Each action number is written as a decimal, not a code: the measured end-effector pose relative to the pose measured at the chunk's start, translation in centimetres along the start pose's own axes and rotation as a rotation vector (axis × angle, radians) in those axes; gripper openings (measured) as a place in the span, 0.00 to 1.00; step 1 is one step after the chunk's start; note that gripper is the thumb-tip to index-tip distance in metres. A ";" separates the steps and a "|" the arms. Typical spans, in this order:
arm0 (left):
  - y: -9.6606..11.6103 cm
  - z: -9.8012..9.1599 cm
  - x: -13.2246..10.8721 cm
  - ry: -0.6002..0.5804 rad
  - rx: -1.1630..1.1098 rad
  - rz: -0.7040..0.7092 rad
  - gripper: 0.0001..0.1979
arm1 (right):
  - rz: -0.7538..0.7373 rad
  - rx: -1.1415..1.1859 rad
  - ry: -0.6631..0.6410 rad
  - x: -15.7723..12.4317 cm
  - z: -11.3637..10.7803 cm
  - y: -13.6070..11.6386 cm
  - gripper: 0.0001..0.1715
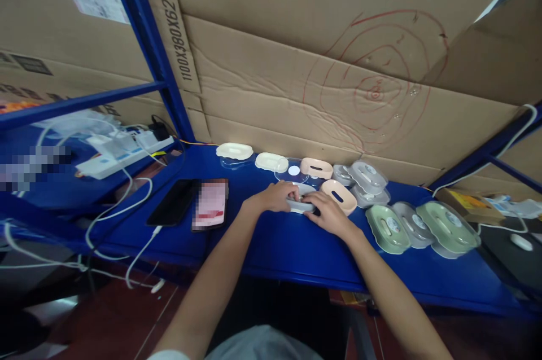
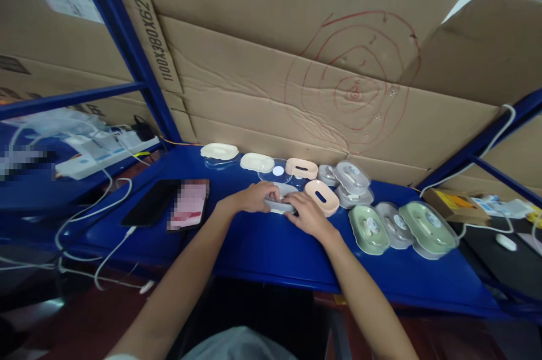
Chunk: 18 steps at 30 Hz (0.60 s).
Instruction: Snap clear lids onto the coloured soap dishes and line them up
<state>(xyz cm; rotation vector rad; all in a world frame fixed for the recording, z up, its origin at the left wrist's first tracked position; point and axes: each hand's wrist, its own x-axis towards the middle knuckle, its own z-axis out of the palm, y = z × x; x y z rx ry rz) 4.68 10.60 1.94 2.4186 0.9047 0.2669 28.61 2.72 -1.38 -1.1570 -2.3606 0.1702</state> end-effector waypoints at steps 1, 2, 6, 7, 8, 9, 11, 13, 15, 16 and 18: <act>0.0 0.0 0.0 -0.005 0.002 -0.010 0.19 | 0.001 0.000 -0.001 0.0 0.0 -0.1 0.19; 0.1 0.0 -0.1 -0.010 0.002 -0.021 0.19 | 0.002 0.000 -0.002 0.0 0.1 -0.1 0.18; 0.2 0.0 -0.3 -0.055 -0.003 -0.055 0.19 | 0.004 -0.002 -0.020 0.0 -0.3 -0.7 0.17; 0.3 0.0 -0.4 -0.074 -0.006 -0.058 0.19 | 0.002 -0.004 -0.029 0.0 -0.4 -0.9 0.16; 0.4 0.0 -0.5 -0.092 -0.008 -0.058 0.18 | -0.001 -0.009 -0.036 0.0 -0.5 -1.2 0.16; 0.5 0.0 -0.6 -0.104 -0.007 -0.058 0.18 | -0.003 -0.018 -0.042 0.0 -0.6 -1.3 0.15; 0.8 0.0 -0.6 -0.106 0.000 -0.058 0.18 | -0.006 -0.047 -0.044 0.1 -0.6 -1.7 0.14; 1.0 0.2 -0.6 -0.089 0.012 -0.062 0.18 | -0.017 -0.082 -0.042 0.1 -0.4 -1.9 0.13; 1.1 0.3 -0.6 -0.069 0.021 -0.068 0.17 | -0.036 -0.115 -0.044 0.1 -0.1 -2.1 0.14; 1.1 0.4 -0.6 -0.060 0.024 -0.070 0.17 | -0.046 -0.130 -0.045 0.2 0.1 -2.2 0.15; 0.9 0.5 -0.7 -0.047 0.021 -0.071 0.16 | -0.060 -0.153 -0.042 0.2 0.4 -2.3 0.16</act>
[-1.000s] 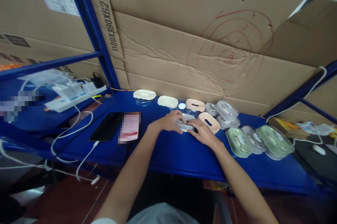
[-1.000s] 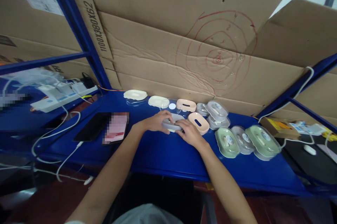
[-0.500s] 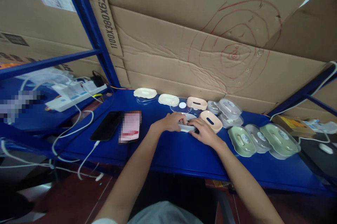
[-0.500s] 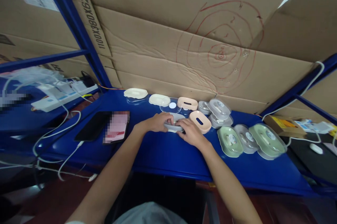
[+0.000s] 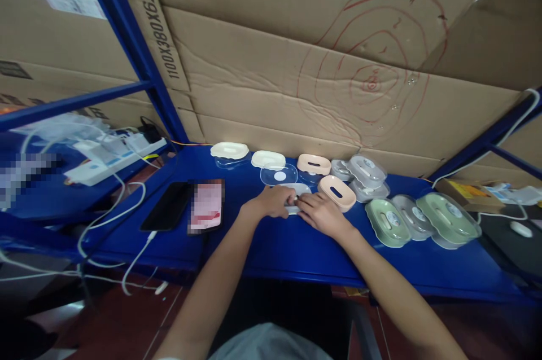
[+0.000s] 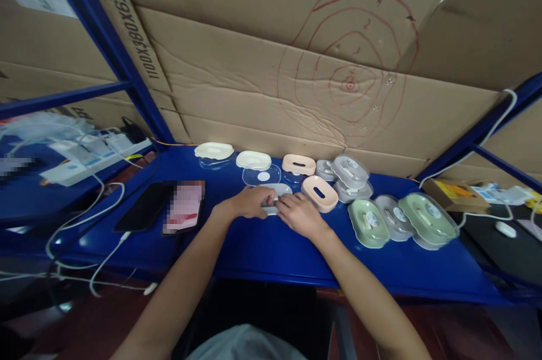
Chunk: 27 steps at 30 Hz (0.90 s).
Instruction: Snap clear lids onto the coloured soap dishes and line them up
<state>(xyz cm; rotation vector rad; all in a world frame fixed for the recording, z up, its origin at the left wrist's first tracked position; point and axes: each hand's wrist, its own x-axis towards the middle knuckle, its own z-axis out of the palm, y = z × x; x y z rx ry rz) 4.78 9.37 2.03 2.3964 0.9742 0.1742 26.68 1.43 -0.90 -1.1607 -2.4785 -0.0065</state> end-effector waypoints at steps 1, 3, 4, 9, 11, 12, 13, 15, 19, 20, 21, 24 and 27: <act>-0.2 0.0 -0.1 0.003 -0.006 0.002 0.16 | -0.005 -0.006 0.003 0.0 0.1 -0.1 0.16; -0.5 -0.3 -0.3 0.002 -0.028 0.011 0.16 | -0.013 -0.007 0.015 0.1 0.2 -0.1 0.16; -0.7 -0.5 -0.3 0.008 -0.040 0.016 0.16 | -0.016 -0.001 0.023 0.1 0.2 0.0 0.15; -1.7 -1.5 -0.1 0.287 -0.023 -0.088 0.12 | -0.007 0.073 0.092 0.1 0.0 0.6 0.13; -2.2 -1.5 0.1 0.404 0.012 -0.155 0.13 | 0.002 0.102 0.112 0.1 0.1 0.7 0.14; -2.5 -1.4 0.2 0.430 0.024 -0.178 0.15 | 0.008 0.111 0.119 0.2 0.1 0.7 0.14; -2.8 -1.3 0.2 0.437 0.030 -0.192 0.18 | 0.015 0.118 0.124 0.2 0.1 0.6 0.14; -3.5 -1.0 0.2 0.417 0.022 -0.199 0.21 | 0.026 0.123 0.124 0.2 0.1 0.5 0.13; -4.5 -1.1 0.0 0.354 -0.047 -0.174 0.18 | 0.043 0.115 0.104 0.2 0.0 0.5 0.13; -4.7 -1.3 0.0 0.346 -0.070 -0.169 0.17 | 0.048 0.111 0.099 0.2 0.0 0.6 0.14; -4.9 -1.4 -0.1 0.345 -0.094 -0.165 0.16 | 0.055 0.107 0.096 0.2 -0.1 0.6 0.14; -5.1 -1.7 -0.3 0.379 -0.175 -0.157 0.16 | 0.074 0.099 0.091 0.2 -0.1 0.9 0.16; -5.0 -1.9 -0.2 0.478 -0.269 -0.149 0.11 | 0.089 0.099 0.093 0.1 0.0 1.1 0.17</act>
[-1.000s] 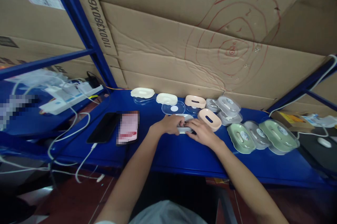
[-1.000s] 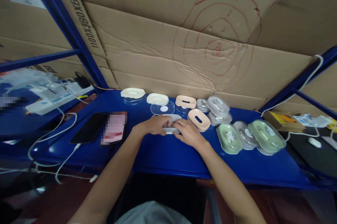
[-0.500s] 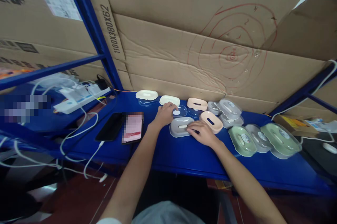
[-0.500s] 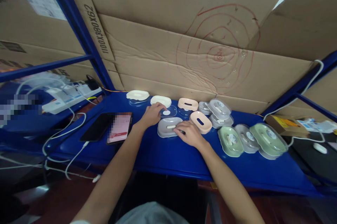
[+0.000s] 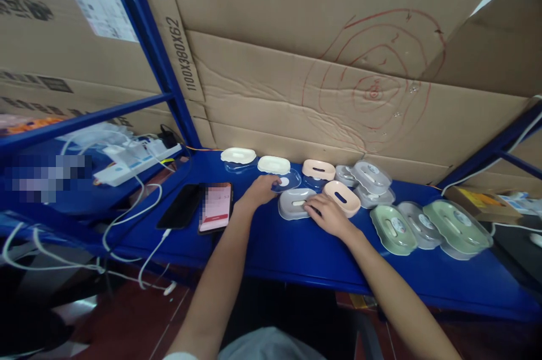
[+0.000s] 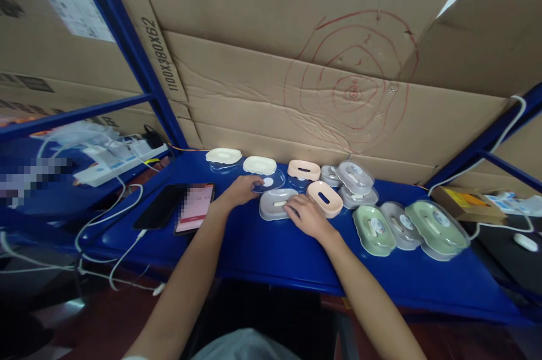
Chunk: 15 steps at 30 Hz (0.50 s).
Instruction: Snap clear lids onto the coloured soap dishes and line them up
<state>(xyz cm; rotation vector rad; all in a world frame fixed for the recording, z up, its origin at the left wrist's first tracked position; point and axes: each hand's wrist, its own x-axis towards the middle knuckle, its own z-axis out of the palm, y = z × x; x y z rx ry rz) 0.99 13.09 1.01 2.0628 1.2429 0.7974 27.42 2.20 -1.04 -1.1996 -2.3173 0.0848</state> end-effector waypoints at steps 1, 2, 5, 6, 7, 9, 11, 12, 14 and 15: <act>0.1 -0.1 0.1 0.044 -0.043 0.002 0.09 | 0.005 0.000 0.004 0.0 0.1 0.0 0.17; 0.3 -0.3 0.2 0.089 -0.092 0.005 0.10 | 0.011 -0.001 0.011 -0.1 0.2 0.0 0.17; 1.1 -1.0 0.2 0.167 -0.268 0.021 0.21 | 0.047 -0.027 0.082 -0.2 0.4 -0.1 0.25; 1.5 -1.2 0.2 0.155 -0.330 0.028 0.25 | 0.063 -0.049 0.142 -0.2 0.4 -0.2 0.30; 1.8 -1.3 0.0 0.122 -0.389 0.035 0.28 | 0.075 -0.076 0.216 -0.2 0.3 -0.2 0.35; 2.5 -1.2 -0.3 0.023 -0.482 0.042 0.32 | 0.072 -0.132 0.351 -0.2 0.1 -0.2 0.41; 2.9 -0.8 -0.5 -0.070 -0.544 0.036 0.32 | 0.016 -0.154 0.356 -0.2 -0.1 -0.2 0.40; 3.0 -0.6 -0.5 -0.100 -0.564 0.030 0.32 | -0.019 -0.142 0.313 -0.3 -0.1 -0.1 0.38; 3.0 0.0 -0.4 -0.122 -0.587 0.015 0.30 | -0.066 -0.077 0.217 -0.3 0.0 0.1 0.32; 2.9 0.3 -0.3 -0.116 -0.587 0.006 0.29 | -0.070 -0.033 0.188 -0.3 0.0 0.1 0.30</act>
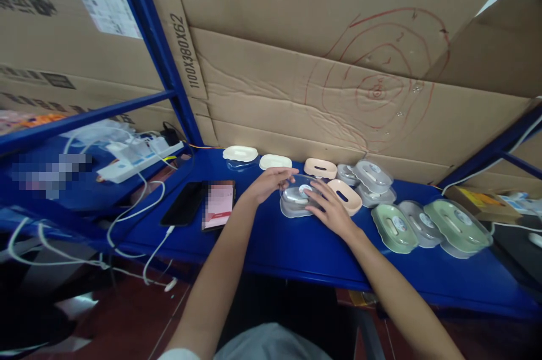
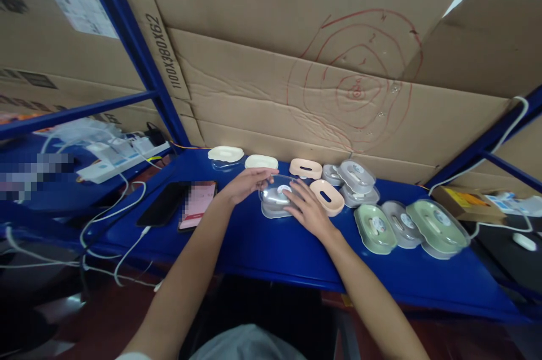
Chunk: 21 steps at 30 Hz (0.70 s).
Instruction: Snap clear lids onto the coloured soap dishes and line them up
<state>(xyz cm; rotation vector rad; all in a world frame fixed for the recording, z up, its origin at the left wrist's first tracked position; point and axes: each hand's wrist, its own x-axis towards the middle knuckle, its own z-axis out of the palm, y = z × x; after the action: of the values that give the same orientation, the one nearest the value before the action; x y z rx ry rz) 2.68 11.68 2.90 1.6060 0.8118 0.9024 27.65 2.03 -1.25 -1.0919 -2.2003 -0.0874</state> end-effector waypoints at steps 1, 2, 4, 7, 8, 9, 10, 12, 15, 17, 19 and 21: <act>-0.2 0.1 0.2 0.018 0.008 -0.004 0.27 | 0.011 0.041 -0.009 0.0 0.1 0.0 0.27; -0.5 0.3 0.3 0.040 0.023 -0.006 0.26 | 0.027 0.071 -0.008 0.0 0.1 0.1 0.26; -0.9 0.5 0.6 0.074 0.067 -0.010 0.23 | 0.055 0.088 -0.012 0.0 0.2 0.1 0.26; -1.3 0.9 0.6 0.046 0.161 -0.015 0.20 | 0.070 0.041 -0.085 0.0 0.2 0.0 0.34; -1.4 1.0 0.5 0.031 0.199 -0.009 0.19 | 0.073 0.027 -0.116 0.0 0.3 0.0 0.38; -1.5 1.1 0.4 0.025 0.240 0.005 0.17 | 0.077 0.019 -0.141 0.0 0.4 0.1 0.39; -1.5 1.2 0.3 0.027 0.283 0.026 0.16 | 0.083 0.018 -0.158 -0.1 0.5 0.1 0.39; -1.3 1.4 0.1 0.040 0.366 0.084 0.13 | 0.094 0.028 -0.171 -0.2 0.7 0.3 0.36; -0.8 1.8 -0.2 0.022 0.450 0.171 0.10 | 0.108 0.056 -0.147 -0.2 1.0 0.7 0.33; -0.2 1.9 -0.5 -0.022 0.478 0.216 0.11 | 0.140 0.082 -0.093 -0.2 1.2 1.0 0.32; 0.2 2.0 -0.7 -0.086 0.499 0.247 0.14 | 0.176 0.099 -0.046 -0.2 1.2 1.3 0.29; 0.4 2.0 -1.0 -0.163 0.523 0.254 0.19 | 0.191 0.101 -0.031 -0.2 1.2 1.5 0.28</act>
<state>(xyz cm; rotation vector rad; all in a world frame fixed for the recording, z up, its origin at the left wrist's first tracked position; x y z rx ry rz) 3.98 9.81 2.87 2.2488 0.7782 0.7546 28.20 3.29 -2.66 -1.2470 -2.0916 0.1240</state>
